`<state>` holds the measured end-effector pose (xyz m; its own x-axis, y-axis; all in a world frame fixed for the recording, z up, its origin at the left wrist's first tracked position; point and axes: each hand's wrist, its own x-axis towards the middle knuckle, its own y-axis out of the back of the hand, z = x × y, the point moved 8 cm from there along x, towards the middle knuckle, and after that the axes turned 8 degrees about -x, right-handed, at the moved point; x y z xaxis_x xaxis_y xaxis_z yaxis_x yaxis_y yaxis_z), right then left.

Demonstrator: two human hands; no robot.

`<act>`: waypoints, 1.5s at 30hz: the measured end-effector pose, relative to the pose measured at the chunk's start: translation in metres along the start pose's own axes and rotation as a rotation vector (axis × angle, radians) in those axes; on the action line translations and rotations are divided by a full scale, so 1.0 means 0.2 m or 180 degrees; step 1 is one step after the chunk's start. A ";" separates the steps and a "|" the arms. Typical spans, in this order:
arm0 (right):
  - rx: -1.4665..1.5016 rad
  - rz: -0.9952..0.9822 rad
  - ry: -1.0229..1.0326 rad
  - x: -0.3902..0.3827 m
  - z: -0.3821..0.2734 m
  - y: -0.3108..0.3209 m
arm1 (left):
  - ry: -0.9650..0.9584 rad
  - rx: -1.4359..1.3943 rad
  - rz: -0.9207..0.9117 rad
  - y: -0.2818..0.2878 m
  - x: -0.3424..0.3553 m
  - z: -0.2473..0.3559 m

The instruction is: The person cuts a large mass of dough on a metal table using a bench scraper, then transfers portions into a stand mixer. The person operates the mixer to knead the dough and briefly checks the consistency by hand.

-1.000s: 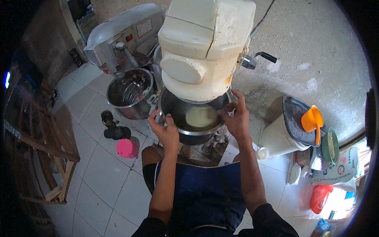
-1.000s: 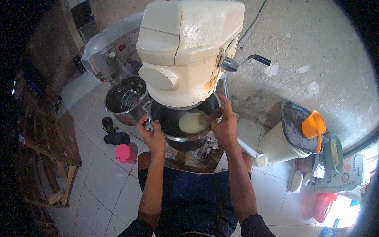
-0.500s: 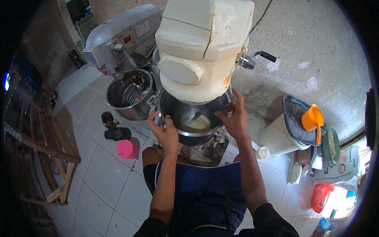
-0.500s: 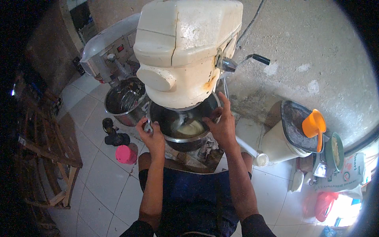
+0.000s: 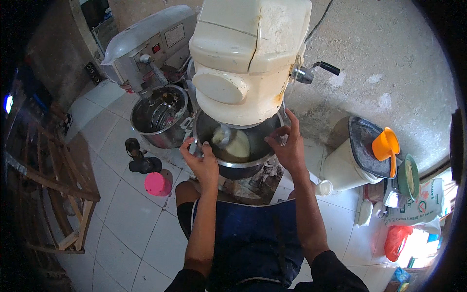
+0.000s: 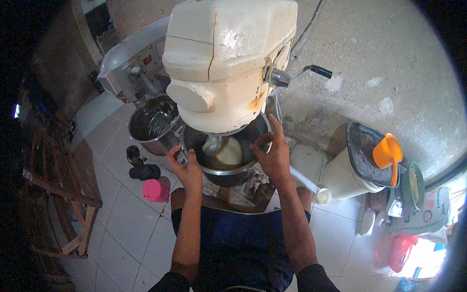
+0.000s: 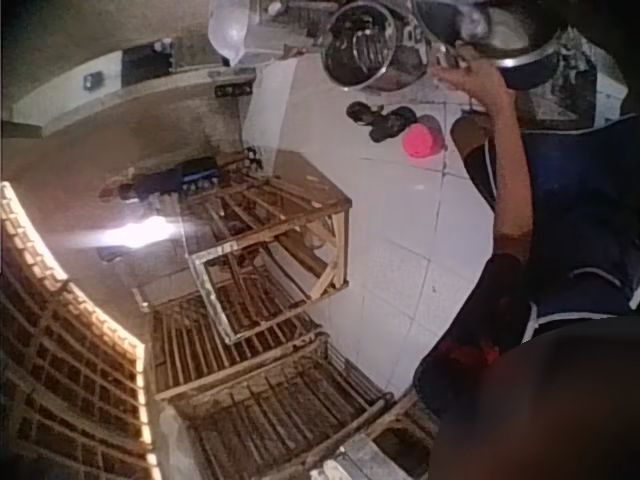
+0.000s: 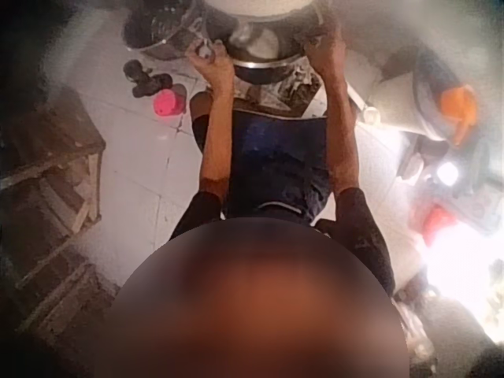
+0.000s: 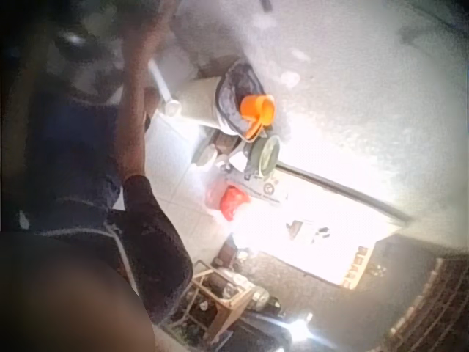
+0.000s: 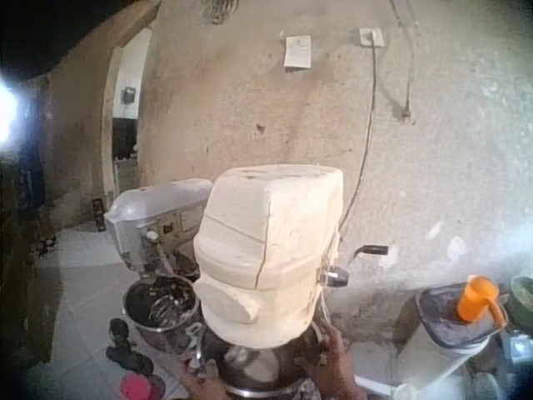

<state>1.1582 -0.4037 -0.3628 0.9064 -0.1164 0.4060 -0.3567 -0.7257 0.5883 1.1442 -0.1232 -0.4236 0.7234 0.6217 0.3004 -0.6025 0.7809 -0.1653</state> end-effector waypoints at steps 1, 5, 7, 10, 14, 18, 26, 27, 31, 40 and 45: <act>0.0093 0.0078 0.0155 0.00 -0.02 0.00 | 0.0041 -0.0003 -0.0035 -0.01 0.00 -0.01; 0.0588 0.0130 -0.0174 -0.02 0.04 -0.02 | -0.0041 -0.0189 -0.0048 -0.02 0.00 0.00; 0.0572 0.0225 -0.0299 -0.03 0.05 -0.01 | -0.0062 -0.0192 -0.0058 -0.02 0.00 0.00; 0.0228 0.0434 0.0032 -0.05 0.00 0.02 | -0.0151 -0.0011 -0.0108 -0.01 0.01 0.01; 0.0546 0.0297 -0.0148 -0.05 0.00 -0.01 | -0.0397 0.0353 -0.0202 -0.01 0.02 0.03; 0.0727 0.0249 0.0122 -0.06 -0.05 -0.01 | -0.0587 0.0478 -0.0203 -0.01 0.01 0.04; 0.1130 0.0095 0.0147 -0.14 -0.11 0.03 | -0.0280 0.0342 -0.0159 0.00 0.01 0.02; 0.1287 0.0097 0.0164 -0.15 -0.12 0.02 | -0.0298 0.0302 -0.0164 -0.01 0.01 0.02; 0.1685 0.0078 -0.0270 -0.17 -0.08 -0.02 | -0.0313 0.0260 -0.0263 -0.01 0.01 0.03; -0.0258 0.0949 0.0066 0.15 0.23 0.00 | -0.0055 -0.0243 -0.0745 -0.10 0.17 -0.13; -0.0438 0.0475 -0.0187 0.37 0.43 -0.24 | 0.0123 0.0646 -0.1102 -0.26 0.57 -0.27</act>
<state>1.2620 -0.4370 -0.4210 0.8515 -0.2578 0.4566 -0.5118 -0.5985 0.6164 1.2769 -0.0900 -0.4317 0.9051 0.3288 0.2697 -0.3724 0.9190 0.1296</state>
